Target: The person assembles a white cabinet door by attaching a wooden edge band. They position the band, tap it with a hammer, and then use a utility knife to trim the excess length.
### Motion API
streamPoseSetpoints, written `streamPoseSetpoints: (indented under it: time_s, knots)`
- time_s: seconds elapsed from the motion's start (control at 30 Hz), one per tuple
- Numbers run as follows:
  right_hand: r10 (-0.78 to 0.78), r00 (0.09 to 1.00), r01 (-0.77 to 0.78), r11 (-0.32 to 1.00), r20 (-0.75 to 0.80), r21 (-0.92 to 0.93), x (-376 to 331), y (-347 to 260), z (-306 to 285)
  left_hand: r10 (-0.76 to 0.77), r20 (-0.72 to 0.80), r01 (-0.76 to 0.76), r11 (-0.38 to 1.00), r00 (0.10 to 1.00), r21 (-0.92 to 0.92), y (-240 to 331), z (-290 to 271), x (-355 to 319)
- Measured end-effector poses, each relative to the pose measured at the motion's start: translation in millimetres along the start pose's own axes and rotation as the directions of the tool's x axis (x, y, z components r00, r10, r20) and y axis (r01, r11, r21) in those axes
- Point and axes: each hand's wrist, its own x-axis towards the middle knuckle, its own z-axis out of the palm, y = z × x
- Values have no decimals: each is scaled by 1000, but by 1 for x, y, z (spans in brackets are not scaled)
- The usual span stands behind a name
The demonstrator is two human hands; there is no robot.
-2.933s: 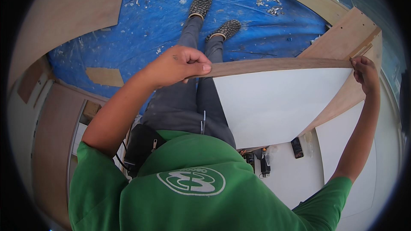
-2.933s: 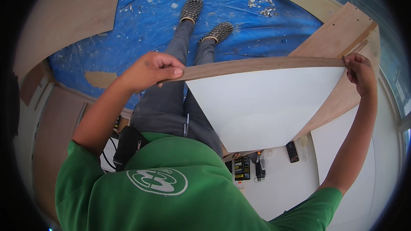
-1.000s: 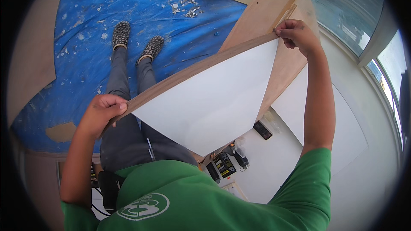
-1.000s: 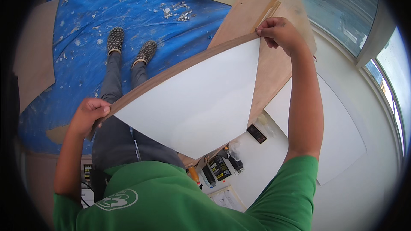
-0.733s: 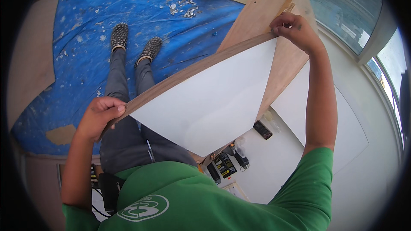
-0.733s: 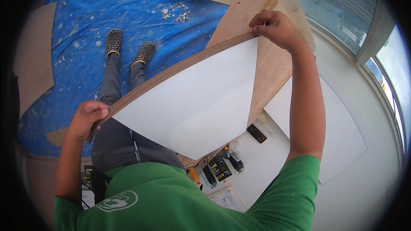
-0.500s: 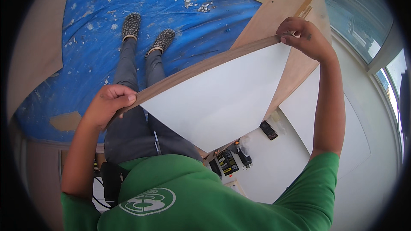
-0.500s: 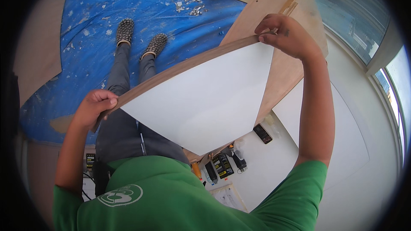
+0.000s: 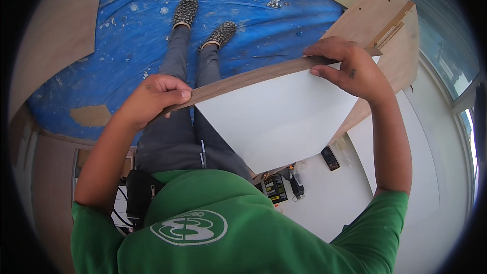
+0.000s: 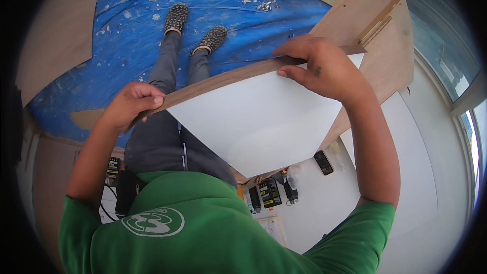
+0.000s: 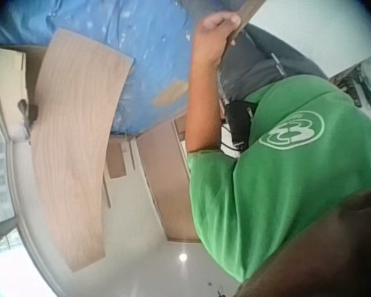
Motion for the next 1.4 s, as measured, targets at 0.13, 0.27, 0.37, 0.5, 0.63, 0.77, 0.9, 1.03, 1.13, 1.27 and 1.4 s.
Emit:
streamPoseSetpoints:
  time_s: [0.13,0.27,0.37,0.5,0.63,0.77,0.9,1.03,1.13,1.27,1.4]
  knots:
    - [-117,993,117,993,-23,-27,0,-1,4,27,42,-26,999,999,-24,-2,-2,1]
    - [-128,990,125,991,-66,-49,-3,-1,7,26,42,-24,999,999,-39,-3,-2,1]
    - [-138,987,134,989,-82,-55,-4,0,9,25,39,-24,999,999,-28,-2,-2,0]
    - [-171,979,162,983,-110,-84,-6,3,11,25,44,-24,1000,999,-7,0,-2,-1]
    - [-182,966,175,983,-185,-56,-7,3,18,7,43,-6,1000,999,-24,-1,-3,-2]
    - [-167,963,160,986,-211,-46,-6,3,21,-7,36,8,999,999,-43,-4,-3,0]
    - [-119,973,114,993,-196,-37,-5,2,20,-11,48,13,999,999,-38,-5,-5,2]
    - [-84,978,81,996,-191,-22,-6,1,21,-1,70,5,999,998,-54,-6,-6,4]
    - [-122,972,114,992,-203,-50,-5,1,21,1,73,3,998,997,-60,-8,-6,4]
    - [-96,976,92,995,-197,-28,-6,1,21,5,63,0,998,998,-64,-10,-5,5]
    - [-87,983,86,996,-159,-13,-6,1,19,-1,65,7,996,998,-91,-10,-4,6]
